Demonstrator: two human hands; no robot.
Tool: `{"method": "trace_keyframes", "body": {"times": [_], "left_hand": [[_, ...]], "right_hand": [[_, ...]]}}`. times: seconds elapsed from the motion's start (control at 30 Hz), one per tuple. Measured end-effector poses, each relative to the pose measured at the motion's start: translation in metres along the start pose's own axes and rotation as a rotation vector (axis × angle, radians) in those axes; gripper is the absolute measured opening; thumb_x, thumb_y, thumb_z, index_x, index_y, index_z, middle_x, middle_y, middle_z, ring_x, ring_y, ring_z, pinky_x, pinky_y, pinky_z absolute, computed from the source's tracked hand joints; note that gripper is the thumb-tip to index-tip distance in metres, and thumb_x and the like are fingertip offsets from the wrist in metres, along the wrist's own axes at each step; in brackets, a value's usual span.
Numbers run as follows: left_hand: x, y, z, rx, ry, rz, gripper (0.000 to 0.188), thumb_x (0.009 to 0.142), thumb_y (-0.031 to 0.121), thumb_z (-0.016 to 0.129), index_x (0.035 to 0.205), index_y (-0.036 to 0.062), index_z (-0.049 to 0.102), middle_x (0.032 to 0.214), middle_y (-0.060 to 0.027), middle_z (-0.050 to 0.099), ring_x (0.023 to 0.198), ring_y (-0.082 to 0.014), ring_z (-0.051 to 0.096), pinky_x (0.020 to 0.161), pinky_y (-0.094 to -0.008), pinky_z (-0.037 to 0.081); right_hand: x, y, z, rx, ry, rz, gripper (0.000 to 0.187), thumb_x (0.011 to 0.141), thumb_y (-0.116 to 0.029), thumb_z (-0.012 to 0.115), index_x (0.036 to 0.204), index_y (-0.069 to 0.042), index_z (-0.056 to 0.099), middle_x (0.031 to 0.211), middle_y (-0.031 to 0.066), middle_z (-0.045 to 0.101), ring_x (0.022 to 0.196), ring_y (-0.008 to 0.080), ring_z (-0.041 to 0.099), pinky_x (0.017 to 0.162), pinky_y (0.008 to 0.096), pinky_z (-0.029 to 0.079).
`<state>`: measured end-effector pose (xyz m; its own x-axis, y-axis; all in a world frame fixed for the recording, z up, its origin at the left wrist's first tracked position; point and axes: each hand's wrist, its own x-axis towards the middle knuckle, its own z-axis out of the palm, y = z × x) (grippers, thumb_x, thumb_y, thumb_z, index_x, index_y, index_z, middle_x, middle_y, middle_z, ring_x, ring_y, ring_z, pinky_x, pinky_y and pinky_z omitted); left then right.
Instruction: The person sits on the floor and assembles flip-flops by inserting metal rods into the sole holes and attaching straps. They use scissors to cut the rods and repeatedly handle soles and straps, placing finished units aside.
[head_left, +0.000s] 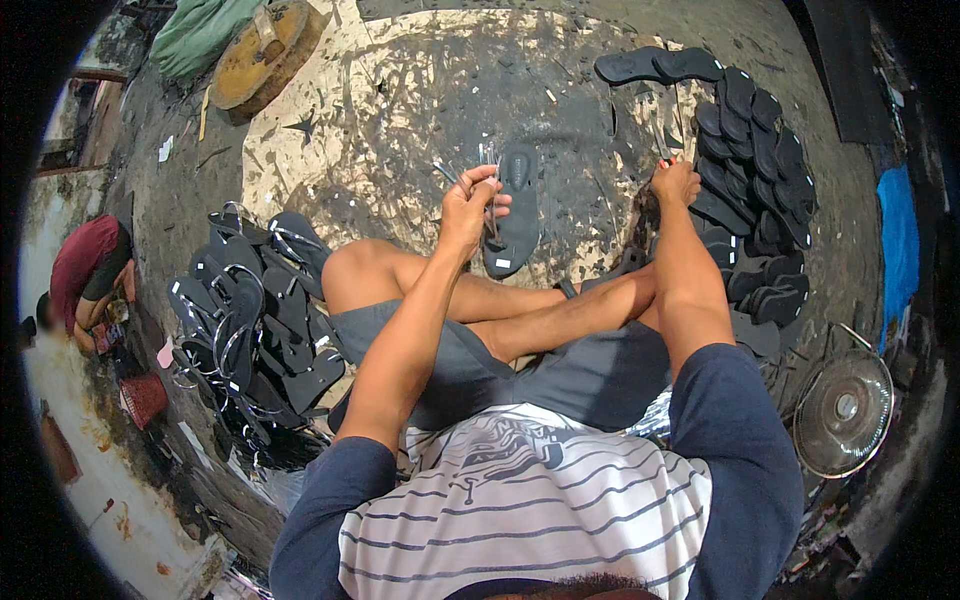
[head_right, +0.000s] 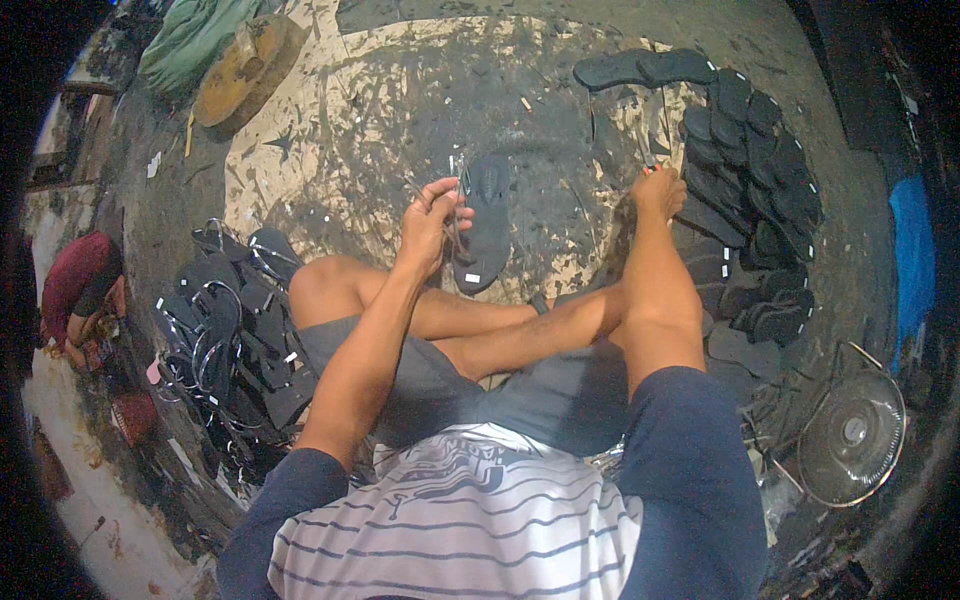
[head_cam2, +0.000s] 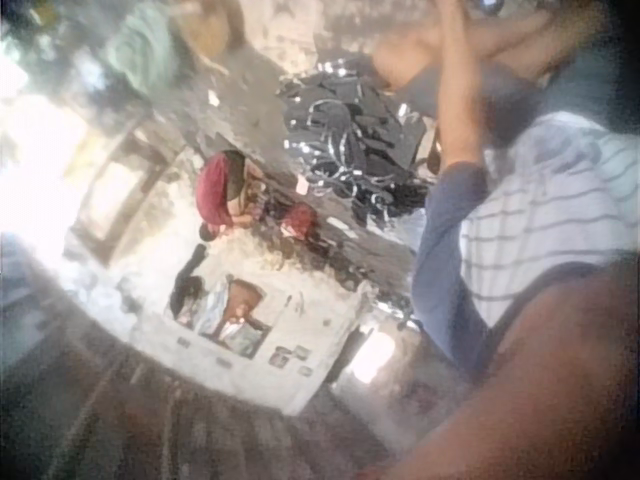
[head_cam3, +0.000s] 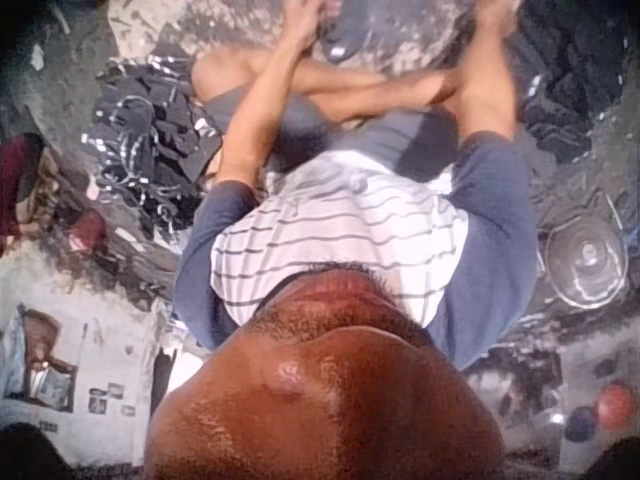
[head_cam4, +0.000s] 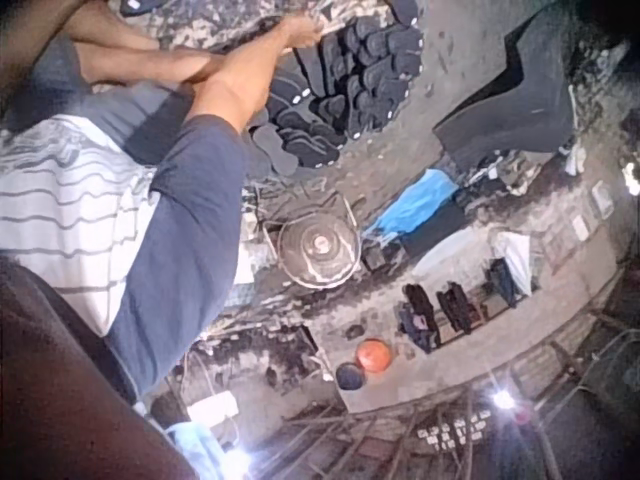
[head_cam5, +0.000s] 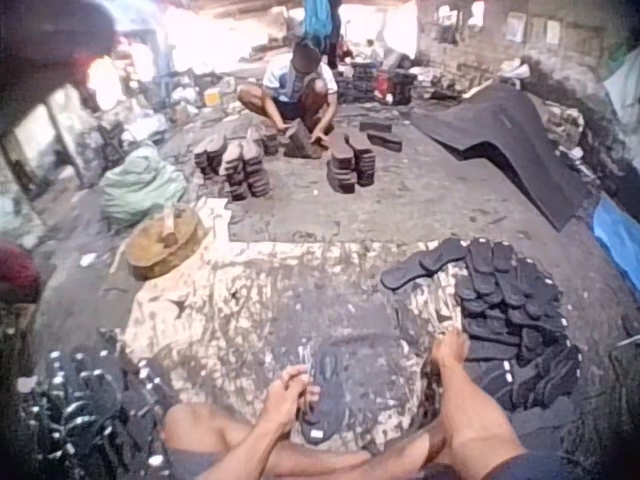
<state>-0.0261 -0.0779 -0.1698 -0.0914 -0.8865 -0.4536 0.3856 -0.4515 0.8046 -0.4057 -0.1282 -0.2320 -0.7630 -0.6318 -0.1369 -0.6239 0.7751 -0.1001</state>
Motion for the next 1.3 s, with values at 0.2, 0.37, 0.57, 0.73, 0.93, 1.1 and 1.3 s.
{"method": "trace_keyframes", "body": {"times": [0.2,0.37,0.57,0.73,0.93,1.1,1.3], "left_hand": [[-0.001,-0.004,-0.002,-0.049,0.008,-0.044,0.024,0.098,0.014,0.065,0.119,0.0027,0.062,0.097,-0.0063,0.065,0.083,-0.0166,0.068,0.070,-0.0298,0.061],[0.004,-0.009,0.020,-0.031,-0.046,-0.082,0.025,0.096,0.019,0.071,0.110,-0.0002,0.065,0.093,-0.0062,0.067,0.080,-0.0149,0.070,0.068,-0.0272,0.061],[-0.002,-0.007,0.007,0.022,-0.009,-0.026,0.023,0.094,0.020,0.072,0.106,0.0013,0.066,0.089,-0.0049,0.068,0.076,-0.0139,0.070,0.064,-0.0258,0.058],[-0.003,-0.012,0.014,0.096,-0.061,0.011,0.024,0.094,0.022,0.072,0.103,0.0012,0.067,0.087,-0.0045,0.069,0.072,-0.0139,0.069,0.066,-0.0269,0.057],[-0.004,-0.011,0.015,0.169,-0.086,-0.003,0.023,0.095,0.021,0.071,0.105,0.0010,0.067,0.089,-0.0031,0.067,0.070,-0.0125,0.067,0.064,-0.0258,0.055],[0.000,-0.014,0.013,0.149,-0.081,-0.021,0.022,0.094,0.021,0.072,0.103,0.0020,0.067,0.087,-0.0016,0.066,0.068,-0.0110,0.067,0.062,-0.0245,0.054],[0.002,-0.015,0.012,0.134,-0.111,-0.034,0.018,0.094,0.020,0.072,0.101,0.0040,0.068,0.086,-0.0001,0.066,0.068,-0.0099,0.066,0.061,-0.0242,0.054]], "right_hand": [[-0.003,0.008,-0.011,-0.036,-0.185,-0.091,0.058,0.080,-0.042,0.073,0.120,-0.001,0.065,0.124,0.0221,0.066,0.115,0.0352,0.065,0.096,0.0451,0.051],[-0.044,-0.009,0.005,1.076,-0.617,-0.245,0.032,0.087,-0.028,0.067,0.087,0.002,0.075,0.081,0.0105,0.074,0.071,0.0165,0.069,0.064,0.0314,0.052],[-0.232,-0.050,-0.060,0.855,-0.772,-0.339,0.066,0.088,-0.067,0.065,0.077,-0.002,0.068,0.065,0.0023,0.058,0.065,0.0140,0.053,0.061,0.0316,0.045],[-0.245,-0.038,-0.057,0.868,-0.819,-0.374,0.074,0.090,-0.074,0.055,0.076,-0.002,0.063,0.066,0.0042,0.056,0.065,0.0177,0.053,0.061,0.0340,0.043],[-0.241,-0.037,-0.043,0.913,-0.832,-0.429,0.070,0.094,-0.069,0.055,0.075,-0.002,0.062,0.065,0.0023,0.054,0.065,0.0143,0.051,0.059,0.0330,0.041],[-0.244,-0.041,-0.051,0.942,-0.893,-0.444,0.074,0.090,-0.075,0.055,0.095,-0.002,0.063,0.076,0.0014,0.053,0.065,0.0115,0.052,0.055,0.0263,0.046],[-0.237,-0.035,-0.046,0.831,-0.844,-0.438,0.074,0.089,-0.076,0.056,0.088,-0.002,0.063,0.071,0.0015,0.053,0.062,0.0105,0.051,0.053,0.0264,0.043]]}}
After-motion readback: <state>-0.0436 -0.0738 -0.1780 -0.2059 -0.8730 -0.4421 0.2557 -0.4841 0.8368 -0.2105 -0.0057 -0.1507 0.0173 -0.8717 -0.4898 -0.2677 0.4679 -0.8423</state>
